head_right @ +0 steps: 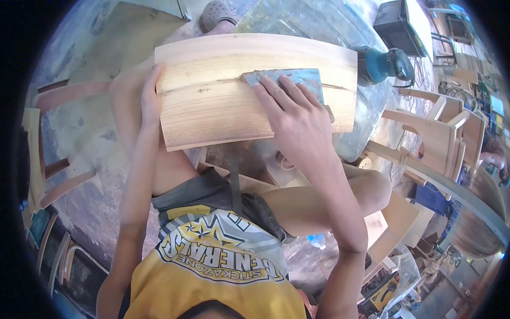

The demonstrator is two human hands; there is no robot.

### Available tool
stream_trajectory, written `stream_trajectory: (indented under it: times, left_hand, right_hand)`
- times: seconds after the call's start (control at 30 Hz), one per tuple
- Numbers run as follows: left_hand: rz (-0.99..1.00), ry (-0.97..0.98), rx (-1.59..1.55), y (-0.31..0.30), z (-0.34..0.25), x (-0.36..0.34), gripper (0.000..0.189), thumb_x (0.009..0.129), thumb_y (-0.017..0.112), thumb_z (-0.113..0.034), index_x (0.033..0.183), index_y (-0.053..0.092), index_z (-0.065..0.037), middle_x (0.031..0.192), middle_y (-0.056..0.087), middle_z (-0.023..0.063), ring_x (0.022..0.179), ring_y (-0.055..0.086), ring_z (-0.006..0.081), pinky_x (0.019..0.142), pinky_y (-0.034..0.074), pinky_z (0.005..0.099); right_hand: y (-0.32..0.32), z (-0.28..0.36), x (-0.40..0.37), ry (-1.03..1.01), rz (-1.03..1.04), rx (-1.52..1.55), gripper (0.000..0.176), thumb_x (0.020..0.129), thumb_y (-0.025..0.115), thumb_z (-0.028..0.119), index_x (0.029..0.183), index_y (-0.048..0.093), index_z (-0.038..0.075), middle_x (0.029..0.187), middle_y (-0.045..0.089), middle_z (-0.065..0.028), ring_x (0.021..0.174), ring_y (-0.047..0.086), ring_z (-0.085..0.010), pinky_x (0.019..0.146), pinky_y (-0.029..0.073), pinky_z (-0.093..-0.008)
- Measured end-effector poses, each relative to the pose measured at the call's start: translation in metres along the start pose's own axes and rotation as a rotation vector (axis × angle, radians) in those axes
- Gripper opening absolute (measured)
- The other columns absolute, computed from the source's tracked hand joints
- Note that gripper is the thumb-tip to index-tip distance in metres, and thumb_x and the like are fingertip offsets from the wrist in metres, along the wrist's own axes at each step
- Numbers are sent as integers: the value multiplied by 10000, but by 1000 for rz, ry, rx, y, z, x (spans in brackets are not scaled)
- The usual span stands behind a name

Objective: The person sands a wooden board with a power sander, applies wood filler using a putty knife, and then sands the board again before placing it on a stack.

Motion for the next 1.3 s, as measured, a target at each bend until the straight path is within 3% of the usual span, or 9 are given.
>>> stream_trajectory:
  times: [0.2,0.47,0.53,0.63,0.83,0.97,1.13,1.27,1.3]
  left_hand:
    - [-26,-90,-83,7,-2,-12,481,1006,583,-352,1300,573,28,1176,633,97,1100,588,161,974,447,298]
    - [36,-10,18,7,-8,-10,559,959,673,-304,1354,539,67,1182,642,118,1077,610,166,936,472,285]
    - [22,-17,28,5,-9,-11,558,956,677,-303,1350,544,68,1180,642,117,1066,615,167,930,476,284]
    - [10,-20,54,7,-14,-10,555,950,686,-302,1341,557,69,1177,644,116,1049,624,170,922,479,282]
    - [34,-26,6,7,-10,-9,553,947,694,-297,1341,560,67,1175,644,115,1055,625,168,912,488,283]
    - [36,-24,-20,10,-12,-13,541,960,683,-299,1345,555,60,1182,647,115,1059,625,163,903,497,279]
    - [44,5,-4,9,-11,-9,533,964,680,-310,1329,563,61,1180,652,112,1052,628,159,903,495,278]
    - [51,12,33,6,-12,-6,512,974,667,-298,1323,563,62,1175,653,109,1047,630,160,907,490,279]
    - [51,9,31,6,-10,-8,512,974,667,-298,1323,563,62,1175,653,109,1047,630,160,907,490,279]
  right_hand:
    - [5,-4,13,84,149,128,496,795,614,-45,1284,618,41,1359,629,-104,1245,594,-340,1003,516,-432]
    - [-2,-2,6,69,340,198,572,763,567,-91,1321,579,34,1352,624,-139,1217,601,-352,940,527,-437]
    - [-1,-3,6,61,538,245,615,743,541,-105,1340,573,38,1344,627,-157,1174,619,-372,894,534,-436]
    - [-20,4,20,-42,392,275,644,736,523,-106,1360,572,47,1332,635,-165,1145,632,-386,871,539,-430]
    - [-4,11,21,4,218,152,602,762,565,-67,1353,582,44,1337,636,-149,1208,607,-352,959,524,-422]
    - [-1,11,6,24,322,114,582,780,558,-58,1353,580,42,1342,635,-137,1243,589,-339,989,515,-419]
    - [-22,8,31,71,352,113,623,723,753,91,1326,603,38,1335,640,-137,1240,591,-343,987,517,-420]
    - [0,4,17,1,302,161,588,750,726,81,1325,610,37,1330,642,-140,1225,597,-350,954,529,-422]
    - [-4,2,10,-30,330,190,577,737,641,-4,1312,603,7,1318,649,-147,1230,600,-329,959,528,-413]
Point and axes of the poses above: each hand's wrist, its own x-axis towards the middle knuckle, its own y-axis out of the palm, z = x × y, the point moved 9 cm from there along x, towards the middle knuckle
